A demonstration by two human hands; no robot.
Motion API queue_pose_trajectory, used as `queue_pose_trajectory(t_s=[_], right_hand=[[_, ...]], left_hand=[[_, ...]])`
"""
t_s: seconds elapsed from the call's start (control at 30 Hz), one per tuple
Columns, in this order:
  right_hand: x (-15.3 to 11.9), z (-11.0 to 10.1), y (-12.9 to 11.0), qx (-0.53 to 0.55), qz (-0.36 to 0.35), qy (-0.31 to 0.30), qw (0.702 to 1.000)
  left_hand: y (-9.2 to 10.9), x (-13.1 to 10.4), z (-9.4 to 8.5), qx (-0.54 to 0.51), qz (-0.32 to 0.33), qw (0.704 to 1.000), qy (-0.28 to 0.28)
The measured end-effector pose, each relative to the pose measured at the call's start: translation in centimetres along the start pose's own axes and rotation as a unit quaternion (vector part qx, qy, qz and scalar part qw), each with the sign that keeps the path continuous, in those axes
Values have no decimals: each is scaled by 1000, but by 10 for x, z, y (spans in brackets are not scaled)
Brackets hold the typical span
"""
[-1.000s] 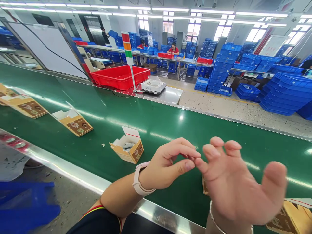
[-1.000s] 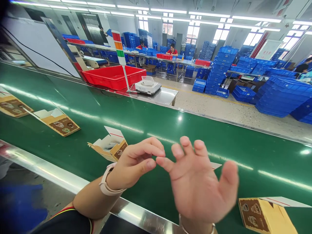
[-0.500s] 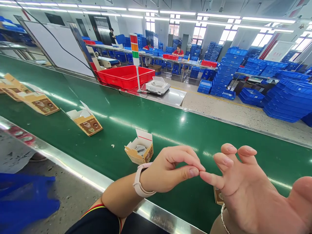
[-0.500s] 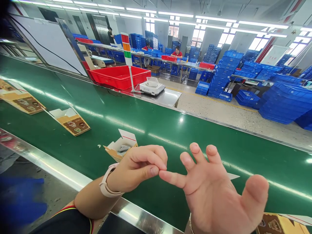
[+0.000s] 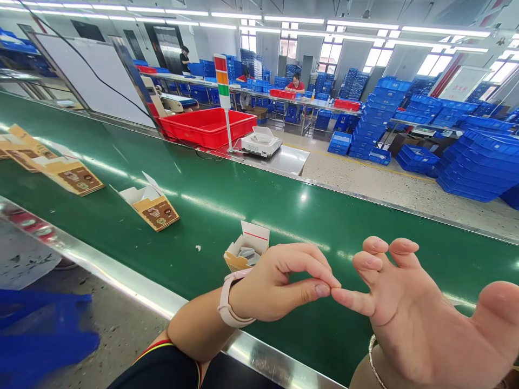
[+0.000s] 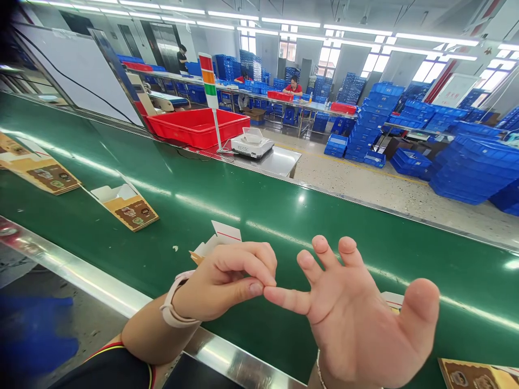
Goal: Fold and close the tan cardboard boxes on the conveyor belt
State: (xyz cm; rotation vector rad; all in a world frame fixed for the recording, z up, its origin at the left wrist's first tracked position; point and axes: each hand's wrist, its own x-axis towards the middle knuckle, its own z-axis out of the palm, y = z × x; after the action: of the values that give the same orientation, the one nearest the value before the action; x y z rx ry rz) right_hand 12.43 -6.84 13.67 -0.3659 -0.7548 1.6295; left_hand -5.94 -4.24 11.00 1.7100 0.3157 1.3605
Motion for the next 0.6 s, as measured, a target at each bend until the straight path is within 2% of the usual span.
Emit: queue_pose_trajectory(t_s=[0.27, 0.47, 0.6], right_hand=[[-2, 4, -2, -13, 12, -8, 1000], [-2, 6, 1, 2, 34, -9, 999], [-1, 7, 3, -18, 29, 19, 999]], left_hand=[[1, -1, -2, 54, 22, 998, -16], [3, -2, -1, 164, 128, 978, 5], [7, -2, -2, 219, 164, 962, 13]])
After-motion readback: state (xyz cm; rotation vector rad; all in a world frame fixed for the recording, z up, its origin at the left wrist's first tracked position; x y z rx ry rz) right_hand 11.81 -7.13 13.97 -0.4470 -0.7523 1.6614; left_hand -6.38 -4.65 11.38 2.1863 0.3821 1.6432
